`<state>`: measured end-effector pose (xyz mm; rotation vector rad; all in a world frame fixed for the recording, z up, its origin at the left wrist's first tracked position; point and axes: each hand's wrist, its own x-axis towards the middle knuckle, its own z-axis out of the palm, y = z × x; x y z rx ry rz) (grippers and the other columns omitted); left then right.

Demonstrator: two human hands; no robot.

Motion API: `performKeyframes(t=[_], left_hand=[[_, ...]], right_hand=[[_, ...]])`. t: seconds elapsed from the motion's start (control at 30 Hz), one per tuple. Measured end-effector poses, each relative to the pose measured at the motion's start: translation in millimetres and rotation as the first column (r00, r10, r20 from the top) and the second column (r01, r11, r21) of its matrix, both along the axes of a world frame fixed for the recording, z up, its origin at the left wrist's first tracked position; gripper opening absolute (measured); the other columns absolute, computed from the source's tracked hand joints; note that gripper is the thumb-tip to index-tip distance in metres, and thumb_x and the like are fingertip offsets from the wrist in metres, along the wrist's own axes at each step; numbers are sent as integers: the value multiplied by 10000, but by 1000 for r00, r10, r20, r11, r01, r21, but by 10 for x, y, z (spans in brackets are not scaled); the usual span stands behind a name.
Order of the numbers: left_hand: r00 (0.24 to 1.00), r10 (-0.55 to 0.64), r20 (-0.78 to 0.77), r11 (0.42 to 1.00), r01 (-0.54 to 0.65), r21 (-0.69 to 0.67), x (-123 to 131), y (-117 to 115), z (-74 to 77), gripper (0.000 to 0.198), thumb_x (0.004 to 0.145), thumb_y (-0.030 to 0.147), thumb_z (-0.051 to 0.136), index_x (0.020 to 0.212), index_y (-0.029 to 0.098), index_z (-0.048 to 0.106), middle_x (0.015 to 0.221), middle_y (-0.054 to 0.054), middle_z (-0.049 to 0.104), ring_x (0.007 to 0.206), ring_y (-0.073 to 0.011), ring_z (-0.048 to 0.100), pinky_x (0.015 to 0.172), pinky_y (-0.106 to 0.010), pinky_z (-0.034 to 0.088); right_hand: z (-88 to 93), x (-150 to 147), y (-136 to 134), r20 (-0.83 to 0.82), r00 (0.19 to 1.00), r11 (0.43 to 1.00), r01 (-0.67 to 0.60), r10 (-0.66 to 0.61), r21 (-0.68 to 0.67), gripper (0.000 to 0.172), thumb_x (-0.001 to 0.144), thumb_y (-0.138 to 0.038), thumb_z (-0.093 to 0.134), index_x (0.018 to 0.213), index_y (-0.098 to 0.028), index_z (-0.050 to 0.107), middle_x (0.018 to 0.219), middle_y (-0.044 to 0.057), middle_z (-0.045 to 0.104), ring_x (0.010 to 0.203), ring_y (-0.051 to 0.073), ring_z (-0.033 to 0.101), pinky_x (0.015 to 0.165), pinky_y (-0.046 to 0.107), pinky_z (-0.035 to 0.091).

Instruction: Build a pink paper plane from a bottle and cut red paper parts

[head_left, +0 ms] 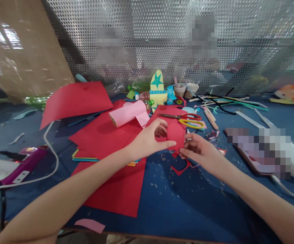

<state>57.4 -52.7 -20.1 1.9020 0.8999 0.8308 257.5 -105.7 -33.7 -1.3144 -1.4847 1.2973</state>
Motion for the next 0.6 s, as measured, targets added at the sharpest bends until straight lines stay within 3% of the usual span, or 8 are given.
performKeyframes(t=[0.17,0.27,0.37,0.43,0.6], left_hand=[[991,-37,-127,993,22,-116,-139,-145,-30,400,758,176,653,1093,245,446,729,57,524,711,-138,587,685,-275,486],[984,-63,-166,991,42,-125,-216,-244,-100,411,779,160,617,1142,248,446,703,66,486,678,-133,563,658,-261,475],[973,-34,-227,999,23,-49,-249,-304,-170,406,809,170,592,1185,248,457,721,51,511,680,-146,566,644,-266,477],[963,-22,-267,999,30,25,-253,-322,-210,417,822,178,594,1211,257,465,764,33,551,714,-162,584,674,-282,491],[941,35,-336,971,48,236,-256,-336,-297,417,855,189,585,1253,245,472,939,-30,631,887,-211,602,815,-351,504]], right_hand=[[-50,-54,-92,32,996,992,-81,84,-95,417,729,-353,662,1040,-241,408,704,-29,628,677,196,674,658,351,552],[-67,-81,-142,214,974,997,-79,74,14,497,755,-310,655,1188,-250,419,878,19,625,738,193,639,682,362,544],[-83,-113,-163,408,912,972,-57,-42,228,521,785,-276,644,1265,-291,441,1057,53,548,716,172,582,695,380,543],[-102,-131,-160,431,899,948,-62,-83,311,483,794,-254,645,1244,-299,473,1064,54,526,714,172,571,701,379,548],[-168,-143,-115,349,937,943,-84,-36,322,348,833,-204,602,1156,-292,509,1007,30,596,870,196,636,828,380,550]])
